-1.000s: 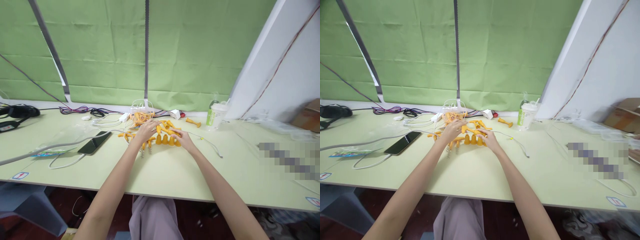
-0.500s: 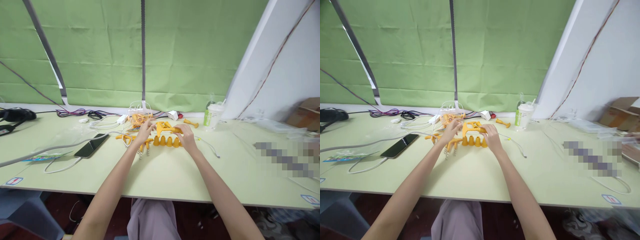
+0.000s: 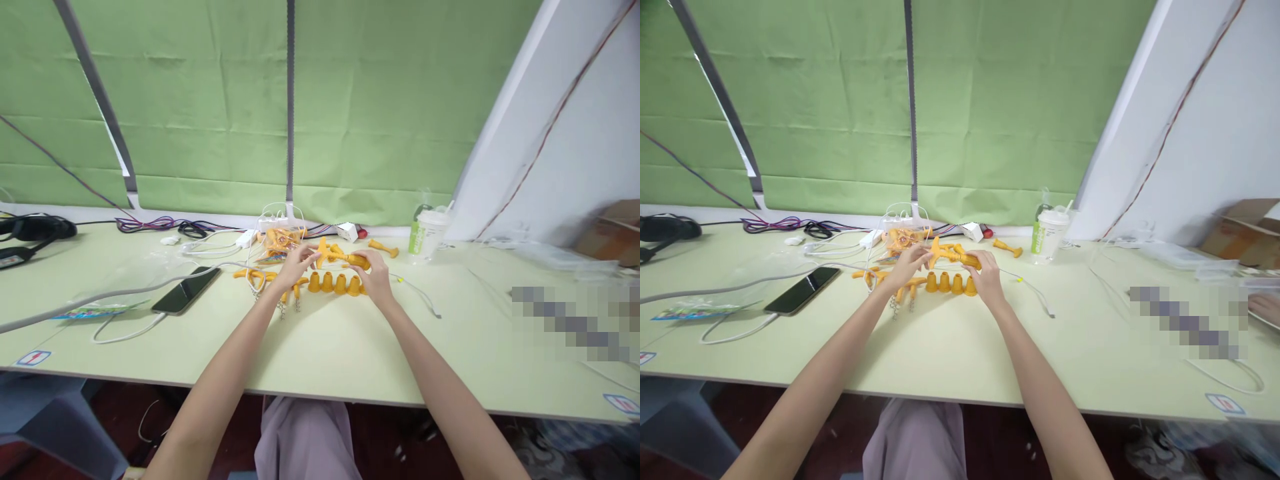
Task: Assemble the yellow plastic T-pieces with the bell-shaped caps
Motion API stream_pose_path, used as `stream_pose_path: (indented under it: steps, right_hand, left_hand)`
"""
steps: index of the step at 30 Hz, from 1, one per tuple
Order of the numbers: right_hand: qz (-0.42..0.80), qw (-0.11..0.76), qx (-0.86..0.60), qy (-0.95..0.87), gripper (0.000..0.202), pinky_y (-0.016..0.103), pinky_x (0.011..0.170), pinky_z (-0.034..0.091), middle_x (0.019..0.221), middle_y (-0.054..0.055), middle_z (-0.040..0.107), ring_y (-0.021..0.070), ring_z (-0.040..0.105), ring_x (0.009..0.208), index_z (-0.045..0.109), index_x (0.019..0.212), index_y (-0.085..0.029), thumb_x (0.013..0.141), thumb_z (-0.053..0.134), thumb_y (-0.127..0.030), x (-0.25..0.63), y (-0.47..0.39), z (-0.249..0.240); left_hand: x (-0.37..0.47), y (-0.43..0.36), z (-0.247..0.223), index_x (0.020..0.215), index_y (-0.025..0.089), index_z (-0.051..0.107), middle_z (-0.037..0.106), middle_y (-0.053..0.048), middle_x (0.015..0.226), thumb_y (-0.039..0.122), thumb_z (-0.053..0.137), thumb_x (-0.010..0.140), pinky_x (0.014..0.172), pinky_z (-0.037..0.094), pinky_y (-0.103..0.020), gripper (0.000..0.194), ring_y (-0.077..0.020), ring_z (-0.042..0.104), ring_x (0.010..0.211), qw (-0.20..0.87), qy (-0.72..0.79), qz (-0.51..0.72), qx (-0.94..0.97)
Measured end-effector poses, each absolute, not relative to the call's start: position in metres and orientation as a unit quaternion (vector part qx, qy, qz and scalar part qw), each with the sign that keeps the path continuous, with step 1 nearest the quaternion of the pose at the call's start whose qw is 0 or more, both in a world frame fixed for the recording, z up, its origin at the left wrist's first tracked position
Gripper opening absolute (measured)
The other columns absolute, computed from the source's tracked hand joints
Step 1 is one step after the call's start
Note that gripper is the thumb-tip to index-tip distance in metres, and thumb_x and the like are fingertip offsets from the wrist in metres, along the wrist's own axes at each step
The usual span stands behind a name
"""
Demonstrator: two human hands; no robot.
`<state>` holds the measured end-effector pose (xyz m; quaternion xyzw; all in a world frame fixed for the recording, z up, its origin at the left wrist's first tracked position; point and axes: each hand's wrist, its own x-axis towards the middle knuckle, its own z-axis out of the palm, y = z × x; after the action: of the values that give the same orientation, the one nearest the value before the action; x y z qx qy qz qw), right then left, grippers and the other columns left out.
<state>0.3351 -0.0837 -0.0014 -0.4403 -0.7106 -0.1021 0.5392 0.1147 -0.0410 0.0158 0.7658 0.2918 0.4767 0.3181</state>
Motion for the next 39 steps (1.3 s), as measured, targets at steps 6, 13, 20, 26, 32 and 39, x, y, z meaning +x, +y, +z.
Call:
stream_pose_path:
  steps: [6,13,20,26,32,39]
  right_hand:
    - [-0.083,0.541,-0.459,-0.700,0.020,0.041,0.088,0.043,0.096,0.006,0.064,0.0236,0.057,0.093,0.060,0.094,-0.022,0.080,0.057,-0.036,0.334,-0.082,-0.004]
    - [-0.066,0.527,-0.455,-0.715,0.020,0.042,0.089,0.042,0.097,0.006,0.065,0.0238,0.057,0.094,0.060,0.095,-0.023,0.080,0.057,-0.036,0.331,-0.083,-0.005]
    - [-0.057,0.540,-0.472,-0.694,0.027,0.040,0.088,0.043,0.098,0.007,0.065,0.0230,0.058,0.093,0.061,0.097,-0.021,0.080,0.056,-0.040,0.336,-0.082,-0.005]
    - [-0.028,0.556,-0.532,-0.637,0.041,0.041,0.087,0.043,0.102,0.009,0.065,0.0240,0.060,0.096,0.054,0.116,-0.020,0.084,0.048,-0.045,0.356,-0.071,-0.012]
    - [0.010,0.519,-0.611,-0.598,0.033,0.041,0.087,0.043,0.100,0.006,0.067,0.0231,0.062,0.093,0.060,0.106,-0.023,0.081,0.048,-0.041,0.383,-0.061,-0.024]
    - [0.045,0.438,-0.708,-0.552,0.026,0.039,0.080,0.045,0.093,0.005,0.068,0.0209,0.062,0.082,0.062,0.094,-0.022,0.074,0.056,-0.037,0.402,-0.058,-0.030]
  left_hand:
    - [0.116,-0.040,0.017,0.109,0.017,0.064,0.060,-0.004,0.075,0.027,0.044,0.084,0.059,0.043,-0.024,0.033,-0.0122,0.053,0.065,0.366,0.241,0.461,0.772]
    - [0.116,-0.034,0.012,0.104,0.020,0.066,0.059,-0.002,0.077,0.027,0.057,0.076,0.066,0.041,-0.025,0.030,-0.0134,0.050,0.071,0.286,0.282,0.490,0.774]
    - [0.097,-0.020,0.017,0.074,0.016,0.062,0.057,-0.004,0.079,0.045,0.055,0.079,0.072,0.041,-0.027,0.030,-0.0157,0.051,0.080,0.244,0.360,0.592,0.678]
    - [0.070,-0.014,0.024,0.088,0.016,0.060,0.064,-0.004,0.081,0.055,0.063,0.067,0.069,0.044,-0.026,0.044,-0.0162,0.058,0.079,0.371,0.367,0.622,0.584]
    - [0.037,-0.008,0.021,0.069,0.015,0.065,0.067,-0.006,0.080,0.048,0.075,0.054,0.072,0.043,-0.026,0.038,-0.0163,0.058,0.077,0.328,0.452,0.543,0.627]
    - [0.000,0.012,-0.002,0.063,0.017,0.065,0.059,-0.002,0.059,0.050,0.076,0.049,0.059,0.039,-0.027,0.038,-0.0170,0.055,0.063,0.275,0.611,0.357,0.651]
